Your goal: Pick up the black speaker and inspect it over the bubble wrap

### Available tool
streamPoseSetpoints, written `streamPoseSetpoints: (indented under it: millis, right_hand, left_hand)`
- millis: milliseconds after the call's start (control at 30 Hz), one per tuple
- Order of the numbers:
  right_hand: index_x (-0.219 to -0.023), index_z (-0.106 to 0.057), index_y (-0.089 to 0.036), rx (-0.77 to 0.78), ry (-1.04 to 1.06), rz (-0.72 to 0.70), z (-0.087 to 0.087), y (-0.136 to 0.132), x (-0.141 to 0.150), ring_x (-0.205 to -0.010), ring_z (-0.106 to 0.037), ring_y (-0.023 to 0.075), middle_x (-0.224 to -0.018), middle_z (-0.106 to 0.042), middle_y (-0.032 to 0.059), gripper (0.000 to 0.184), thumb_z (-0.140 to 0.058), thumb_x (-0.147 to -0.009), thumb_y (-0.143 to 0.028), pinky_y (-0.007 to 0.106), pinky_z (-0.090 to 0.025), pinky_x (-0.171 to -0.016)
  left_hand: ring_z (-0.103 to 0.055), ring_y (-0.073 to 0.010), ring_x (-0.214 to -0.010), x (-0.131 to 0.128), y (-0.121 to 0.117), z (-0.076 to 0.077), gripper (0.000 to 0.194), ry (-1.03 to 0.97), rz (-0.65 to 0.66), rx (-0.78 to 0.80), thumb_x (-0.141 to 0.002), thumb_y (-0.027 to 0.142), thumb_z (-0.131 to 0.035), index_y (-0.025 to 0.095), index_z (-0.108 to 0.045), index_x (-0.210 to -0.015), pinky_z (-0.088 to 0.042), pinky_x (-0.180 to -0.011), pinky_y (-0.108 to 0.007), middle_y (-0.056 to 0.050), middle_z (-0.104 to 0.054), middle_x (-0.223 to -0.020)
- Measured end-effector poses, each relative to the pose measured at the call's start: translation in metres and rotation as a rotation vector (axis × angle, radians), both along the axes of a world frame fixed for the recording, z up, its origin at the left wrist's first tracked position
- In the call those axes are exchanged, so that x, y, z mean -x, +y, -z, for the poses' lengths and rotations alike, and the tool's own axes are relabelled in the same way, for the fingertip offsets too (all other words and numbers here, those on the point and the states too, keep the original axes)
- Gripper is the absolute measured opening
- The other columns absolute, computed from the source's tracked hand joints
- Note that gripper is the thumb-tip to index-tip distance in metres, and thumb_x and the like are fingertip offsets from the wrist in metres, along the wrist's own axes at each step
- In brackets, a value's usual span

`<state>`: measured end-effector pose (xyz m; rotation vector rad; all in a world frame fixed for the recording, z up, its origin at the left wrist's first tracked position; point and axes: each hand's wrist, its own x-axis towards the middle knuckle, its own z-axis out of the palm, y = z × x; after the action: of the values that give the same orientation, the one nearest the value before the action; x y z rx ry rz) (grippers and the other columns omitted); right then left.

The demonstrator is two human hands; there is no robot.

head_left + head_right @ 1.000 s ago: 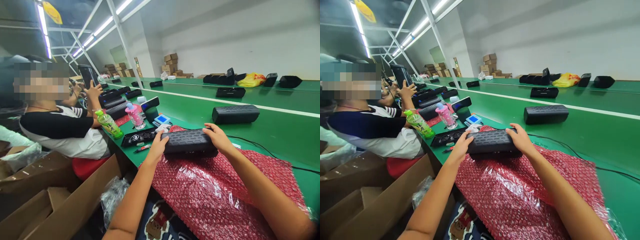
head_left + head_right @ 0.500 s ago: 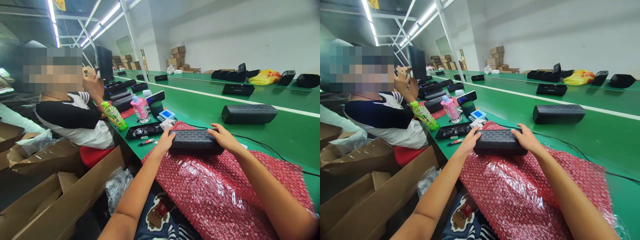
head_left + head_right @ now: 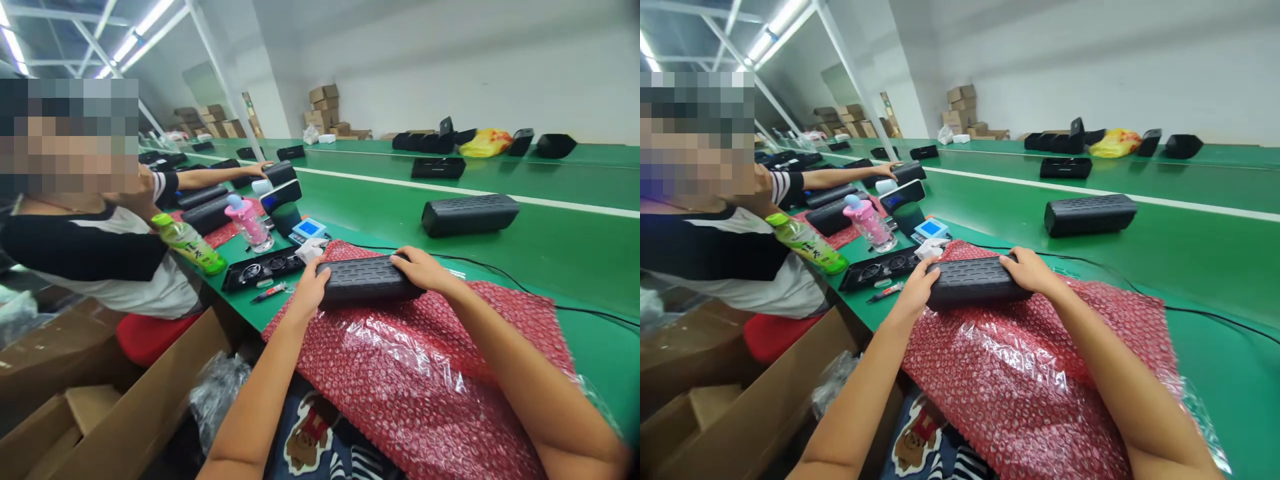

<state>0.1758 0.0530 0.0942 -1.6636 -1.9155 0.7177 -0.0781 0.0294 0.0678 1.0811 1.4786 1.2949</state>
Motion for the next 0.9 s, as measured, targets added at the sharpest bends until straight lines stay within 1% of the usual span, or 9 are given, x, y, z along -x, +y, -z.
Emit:
streamPoseSetpoints:
  millis: [100, 200, 300, 467, 633, 767, 900]
  right_hand:
    - [-0.1, -0.068, -0.014, -0.031, 0.009, -0.001, 0.002, 0.001, 0.007, -0.11, -0.062, 0.0304, -0.115, -0.069, 0.0175, 0.023, -0.052, -0.096, -0.03, 0.038, -0.044, -0.096]
    - [-0.1, -0.069, -0.014, -0.062, 0.045, 0.007, 0.001, 0.001, 0.01, -0.109, -0.063, 0.0267, -0.115, -0.07, 0.0146, 0.022, -0.051, -0.097, -0.025, 0.035, -0.044, -0.096]
    - [-0.1, -0.07, -0.016, -0.097, 0.083, 0.028, -0.002, 0.001, 0.01, -0.111, -0.062, 0.0242, -0.115, -0.07, 0.0115, 0.021, -0.05, -0.097, -0.023, 0.032, -0.043, -0.099]
    - [-0.102, -0.07, -0.016, -0.102, 0.121, 0.049, -0.003, 0.003, 0.008, -0.107, -0.063, 0.0214, -0.113, -0.07, 0.0088, 0.023, -0.048, -0.099, -0.022, 0.029, -0.044, -0.096]
    - [-0.097, -0.069, -0.015, -0.093, 0.107, 0.041, 0.001, 0.006, 0.009, -0.108, -0.062, 0.0214, -0.112, -0.07, 0.01, 0.018, -0.052, -0.097, -0.018, 0.029, -0.043, -0.096]
    - [-0.096, -0.07, -0.014, -0.101, 0.105, 0.044, 0.002, 0.006, 0.011, -0.107, -0.062, 0.0209, -0.11, -0.071, 0.0099, 0.02, -0.05, -0.098, -0.017, 0.029, -0.043, -0.095]
    - [-0.092, -0.07, -0.016, -0.109, 0.109, 0.058, 0.001, 0.007, 0.011, -0.102, -0.064, 0.0204, -0.107, -0.072, 0.0087, 0.022, -0.049, -0.098, -0.019, 0.028, -0.044, -0.09]
  left_hand:
    - [-0.056, -0.023, -0.122, 0.004, 0.003, 0.002, 0.043, -0.026, -0.002, 0.014, -0.084, 0.019, -0.057, 0.016, -0.06, -0.127, -0.038, -0.116, -0.04, -0.01, -0.061, -0.131]
    - [-0.058, -0.0225, -0.12, 0.006, 0.004, 0.004, 0.043, -0.033, -0.018, 0.021, -0.084, 0.021, -0.057, 0.016, -0.06, -0.126, -0.04, -0.114, -0.04, -0.01, -0.062, -0.128]
    - [-0.057, -0.0224, -0.121, 0.006, 0.005, 0.006, 0.042, -0.02, -0.043, 0.019, -0.083, 0.023, -0.059, 0.017, -0.061, -0.124, -0.039, -0.115, -0.039, -0.009, -0.061, -0.127]
    - [-0.055, -0.0215, -0.124, 0.007, 0.005, 0.01, 0.04, 0.003, -0.057, -0.016, -0.08, 0.025, -0.061, 0.02, -0.063, -0.121, -0.039, -0.115, -0.035, -0.007, -0.061, -0.127]
    - [-0.057, -0.0219, -0.121, 0.011, 0.007, 0.015, 0.045, -0.004, -0.037, -0.019, -0.079, 0.029, -0.065, 0.02, -0.062, -0.122, -0.042, -0.112, -0.037, -0.008, -0.062, -0.124]
    - [-0.058, -0.0217, -0.119, 0.013, 0.008, 0.016, 0.045, -0.011, -0.04, -0.006, -0.079, 0.03, -0.065, 0.021, -0.061, -0.123, -0.042, -0.112, -0.038, -0.007, -0.063, -0.121]
    - [-0.058, -0.0217, -0.118, 0.011, 0.008, 0.015, 0.044, -0.004, -0.052, -0.016, -0.079, 0.029, -0.064, 0.021, -0.062, -0.121, -0.043, -0.111, -0.037, -0.007, -0.062, -0.125]
